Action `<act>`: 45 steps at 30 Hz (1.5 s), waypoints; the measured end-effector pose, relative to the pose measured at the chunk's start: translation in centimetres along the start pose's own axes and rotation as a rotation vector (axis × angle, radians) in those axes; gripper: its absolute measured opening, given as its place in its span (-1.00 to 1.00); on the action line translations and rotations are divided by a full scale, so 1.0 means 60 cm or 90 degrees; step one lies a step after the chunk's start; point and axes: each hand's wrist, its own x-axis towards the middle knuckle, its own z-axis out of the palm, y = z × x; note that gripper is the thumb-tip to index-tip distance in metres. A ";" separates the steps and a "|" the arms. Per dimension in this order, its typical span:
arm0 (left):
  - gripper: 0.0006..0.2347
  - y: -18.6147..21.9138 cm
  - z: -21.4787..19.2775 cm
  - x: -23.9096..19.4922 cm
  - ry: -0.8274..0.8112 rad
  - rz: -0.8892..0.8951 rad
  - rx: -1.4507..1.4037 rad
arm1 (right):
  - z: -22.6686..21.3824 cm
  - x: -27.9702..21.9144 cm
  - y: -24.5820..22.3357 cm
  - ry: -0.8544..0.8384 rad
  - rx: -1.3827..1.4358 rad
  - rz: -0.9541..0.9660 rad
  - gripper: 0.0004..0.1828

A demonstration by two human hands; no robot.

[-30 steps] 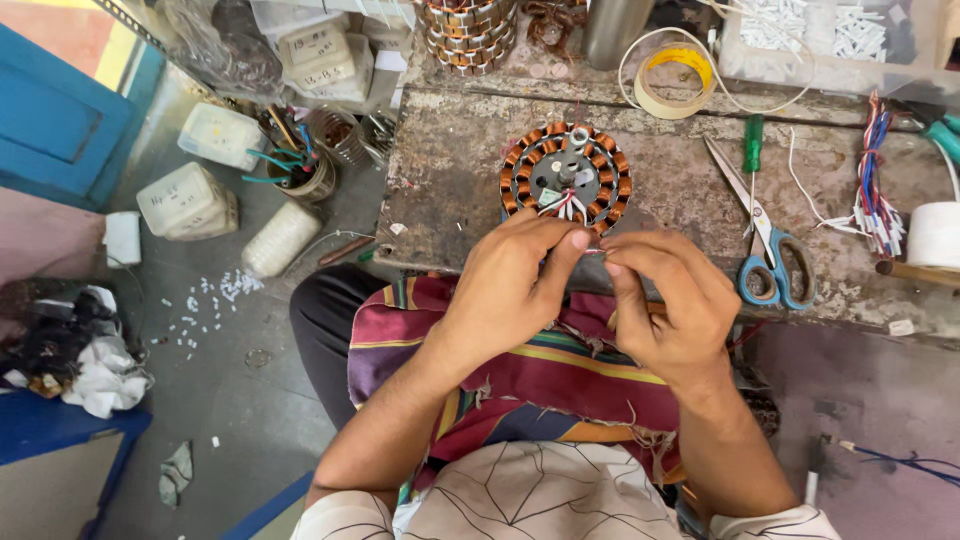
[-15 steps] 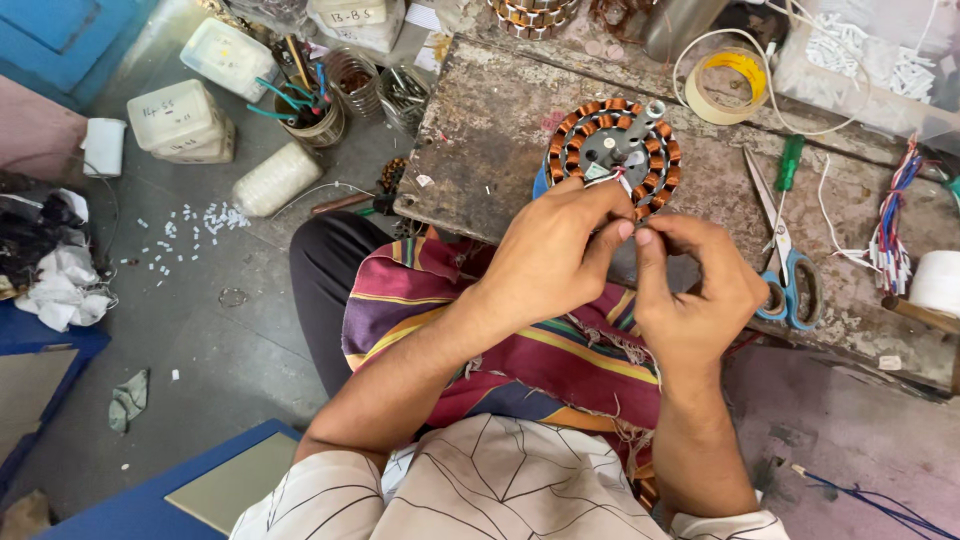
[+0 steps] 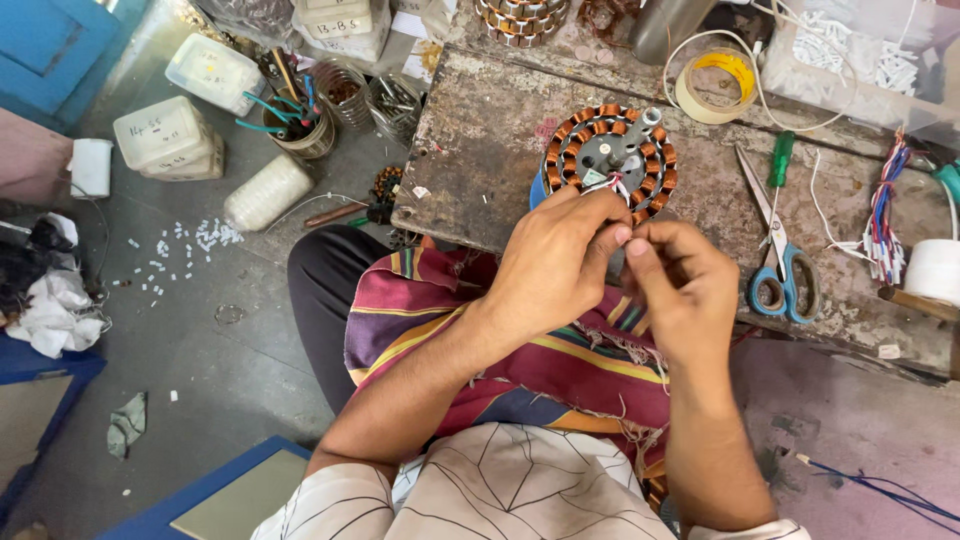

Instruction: The person wires and assembles a ceiling fan motor by hand and using a screwdriver. They thread copper wires through the motor casing, secure connections by hand, and then place the completed component onto a stool with other motors.

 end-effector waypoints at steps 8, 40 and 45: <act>-0.96 0.002 -0.003 0.000 -0.007 -0.021 -0.011 | 0.012 -0.022 0.005 0.010 0.120 0.058 -0.83; -0.97 -0.008 -0.010 0.001 -0.025 -0.010 -0.046 | 0.016 -0.019 -0.005 -0.043 0.240 0.022 -0.85; -0.97 -0.006 -0.010 0.000 -0.016 0.003 -0.033 | 0.036 -0.032 -0.040 0.094 -0.307 -0.262 -0.83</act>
